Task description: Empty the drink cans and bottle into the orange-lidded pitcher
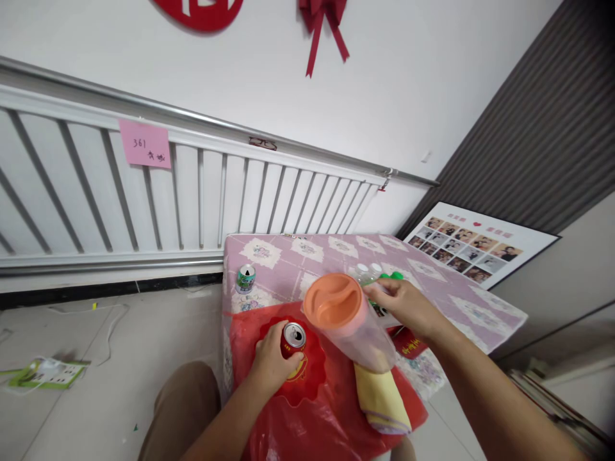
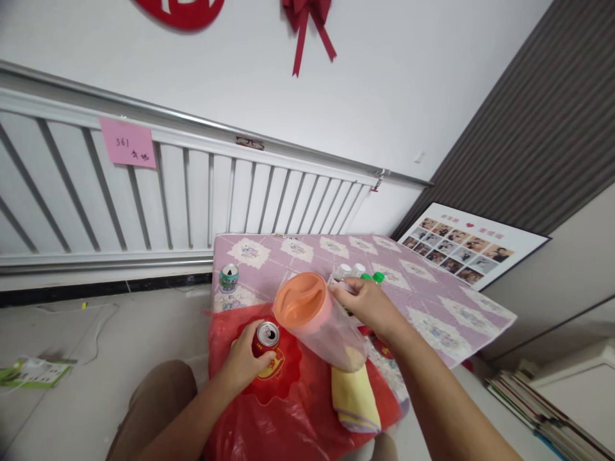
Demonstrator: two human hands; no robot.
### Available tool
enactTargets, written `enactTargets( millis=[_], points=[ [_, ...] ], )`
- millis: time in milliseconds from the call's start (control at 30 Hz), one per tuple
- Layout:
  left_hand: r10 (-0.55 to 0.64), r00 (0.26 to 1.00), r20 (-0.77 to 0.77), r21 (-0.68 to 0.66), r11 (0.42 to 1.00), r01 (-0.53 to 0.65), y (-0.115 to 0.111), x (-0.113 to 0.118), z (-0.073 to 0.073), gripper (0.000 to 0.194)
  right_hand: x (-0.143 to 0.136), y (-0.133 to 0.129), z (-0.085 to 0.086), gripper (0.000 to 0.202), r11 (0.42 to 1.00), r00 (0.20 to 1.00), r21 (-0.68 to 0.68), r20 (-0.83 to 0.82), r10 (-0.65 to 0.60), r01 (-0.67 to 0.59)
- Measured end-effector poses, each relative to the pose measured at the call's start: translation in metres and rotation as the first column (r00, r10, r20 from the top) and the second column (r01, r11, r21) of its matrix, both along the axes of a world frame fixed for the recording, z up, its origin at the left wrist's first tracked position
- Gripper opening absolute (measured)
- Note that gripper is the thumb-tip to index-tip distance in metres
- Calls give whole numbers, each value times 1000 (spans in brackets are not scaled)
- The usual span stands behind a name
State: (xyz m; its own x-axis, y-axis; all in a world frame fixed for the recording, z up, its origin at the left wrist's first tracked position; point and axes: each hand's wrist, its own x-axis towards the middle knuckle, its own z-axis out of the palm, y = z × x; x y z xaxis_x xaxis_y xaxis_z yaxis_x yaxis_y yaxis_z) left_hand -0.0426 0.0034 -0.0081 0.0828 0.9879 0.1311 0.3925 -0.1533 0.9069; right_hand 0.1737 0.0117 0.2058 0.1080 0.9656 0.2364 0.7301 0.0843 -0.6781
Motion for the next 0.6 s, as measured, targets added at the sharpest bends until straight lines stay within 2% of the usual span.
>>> enactTargets(
  millis=[100,233,333,467,600],
  points=[
    [6,1000,-7,-7,1000,-6,0,1,-1,64,7,3,-1,39,999,995,-26,-93,-26,23],
    [-2,1000,-7,-5,1000,2,1,2,-4,65,10,12,-15,40,977,931,65,-321,-172,203],
    [0,1000,-7,4,1000,0,1,3,-5,64,9,26,-33,41,944,837,120,-505,-210,309],
    [11,1000,6,17,1000,-11,3,4,-7,64,3,52,-63,42,913,777,162,-592,-214,375],
    [14,1000,13,10,1000,-14,3,4,-10,65,-10,79,-96,38,895,719,135,-651,-244,426]
  ],
)
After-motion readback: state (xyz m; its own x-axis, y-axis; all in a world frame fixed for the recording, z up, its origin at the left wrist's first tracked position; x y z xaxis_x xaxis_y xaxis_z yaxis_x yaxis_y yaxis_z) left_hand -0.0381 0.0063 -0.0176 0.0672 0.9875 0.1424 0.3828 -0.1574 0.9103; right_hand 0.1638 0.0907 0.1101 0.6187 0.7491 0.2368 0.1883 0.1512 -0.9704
